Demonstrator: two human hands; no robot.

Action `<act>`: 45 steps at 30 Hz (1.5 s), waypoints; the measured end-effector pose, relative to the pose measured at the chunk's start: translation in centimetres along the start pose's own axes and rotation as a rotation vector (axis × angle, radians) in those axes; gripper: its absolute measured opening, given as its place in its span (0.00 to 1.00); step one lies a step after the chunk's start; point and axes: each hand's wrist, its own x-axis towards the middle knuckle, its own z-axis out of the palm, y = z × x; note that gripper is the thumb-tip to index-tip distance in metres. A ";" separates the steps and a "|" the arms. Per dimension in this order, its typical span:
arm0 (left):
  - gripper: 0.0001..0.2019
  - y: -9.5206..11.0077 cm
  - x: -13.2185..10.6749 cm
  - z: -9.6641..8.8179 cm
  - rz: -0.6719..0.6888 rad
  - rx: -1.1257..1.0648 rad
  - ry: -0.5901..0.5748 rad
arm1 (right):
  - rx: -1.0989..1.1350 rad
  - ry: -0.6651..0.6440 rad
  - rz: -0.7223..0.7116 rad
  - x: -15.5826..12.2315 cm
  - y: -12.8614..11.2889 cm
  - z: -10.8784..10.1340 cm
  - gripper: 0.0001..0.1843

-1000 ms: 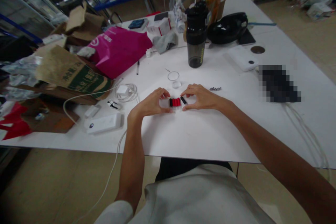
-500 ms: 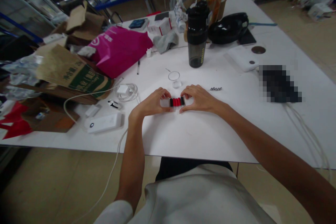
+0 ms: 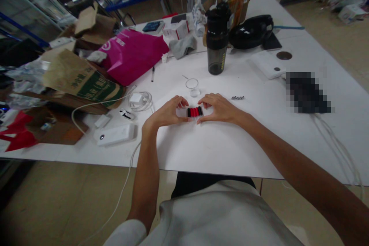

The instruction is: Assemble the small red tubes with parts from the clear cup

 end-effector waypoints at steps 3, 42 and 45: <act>0.17 0.1 0.1 -0.4 0.081 -0.109 0.118 | 0.055 0.158 -0.026 0.1 -0.4 -0.7 0.27; 0.04 -5.0 1.8 1.8 0.183 0.176 0.792 | -0.056 0.340 0.300 -8.5 8.6 -8.9 0.39; 0.03 -4.9 1.8 1.9 0.177 0.153 0.745 | -0.053 0.354 0.299 -8.5 8.4 -8.6 0.38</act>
